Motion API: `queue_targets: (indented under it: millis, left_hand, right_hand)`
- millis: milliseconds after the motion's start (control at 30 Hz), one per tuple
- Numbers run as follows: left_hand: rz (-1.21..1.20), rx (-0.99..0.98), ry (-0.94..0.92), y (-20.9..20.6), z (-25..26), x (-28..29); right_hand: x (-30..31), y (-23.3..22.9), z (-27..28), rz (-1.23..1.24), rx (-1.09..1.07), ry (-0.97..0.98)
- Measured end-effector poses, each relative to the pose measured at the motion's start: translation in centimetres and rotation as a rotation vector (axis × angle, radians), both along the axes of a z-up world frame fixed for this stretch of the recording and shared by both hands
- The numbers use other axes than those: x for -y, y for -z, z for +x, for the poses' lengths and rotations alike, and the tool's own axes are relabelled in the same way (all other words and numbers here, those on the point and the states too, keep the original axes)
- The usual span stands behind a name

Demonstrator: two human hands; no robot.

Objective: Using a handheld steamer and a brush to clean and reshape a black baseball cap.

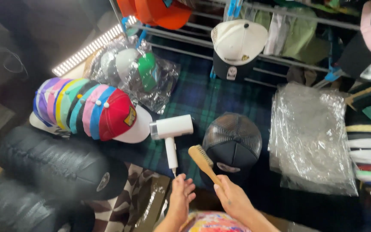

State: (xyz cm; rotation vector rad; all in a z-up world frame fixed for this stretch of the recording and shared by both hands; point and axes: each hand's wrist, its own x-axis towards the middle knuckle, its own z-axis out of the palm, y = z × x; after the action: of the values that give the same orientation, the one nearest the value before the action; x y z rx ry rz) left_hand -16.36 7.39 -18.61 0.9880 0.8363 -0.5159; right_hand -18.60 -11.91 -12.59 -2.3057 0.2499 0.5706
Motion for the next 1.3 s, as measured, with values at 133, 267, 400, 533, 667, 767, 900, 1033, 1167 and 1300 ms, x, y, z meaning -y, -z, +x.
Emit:
queue_targets:
  millis: [133, 267, 400, 533, 667, 767, 900, 1033, 1167, 1300]
  left_hand:
    - [0.149, 0.000, -0.076, -1.1, 1.0, -0.6]
    - [0.064, -0.004, -0.071, -1.3, 2.1, 0.2]
    - [-0.034, -0.002, 0.016, -1.1, 3.2, 1.2]
    - [-0.037, -0.061, 0.125, 1.0, 3.8, 1.9]
    - [-0.257, -0.128, 0.167, 3.0, 3.6, 2.9]
    - [-0.373, -0.155, 0.157, 2.4, 3.4, 3.6]
    - [-0.398, -0.192, 0.162, 0.5, 3.5, 3.7]
    - [-0.365, -0.082, 0.112, 5.9, 2.3, 3.7]
    - [-0.307, -0.002, 0.228, 4.7, 3.3, 3.8]
    - [-0.310, 0.061, 0.211, 4.9, 2.7, 3.2]
  right_hand:
    - [0.5, 2.0, -1.6, -0.139, -0.069, -0.291]
    - [1.4, 0.6, -0.9, -0.081, 0.070, -0.133]
    - [3.9, 0.0, -2.4, -0.080, -0.068, -0.197]
    - [7.6, -2.4, -5.3, 0.050, -0.223, 0.235]
    - [6.2, -3.4, -4.9, 0.086, -0.280, 0.437]
    - [3.5, -1.7, -1.9, 0.034, -0.177, 0.268]
    - [5.7, 0.8, -2.0, 0.070, -0.077, 0.130]
    - [13.6, 1.9, -9.8, 0.035, -0.270, 0.603]
    - [11.2, -3.0, -8.8, -0.034, -0.344, 0.801]
    - [5.4, 0.2, -5.5, 0.073, -0.206, 0.263]
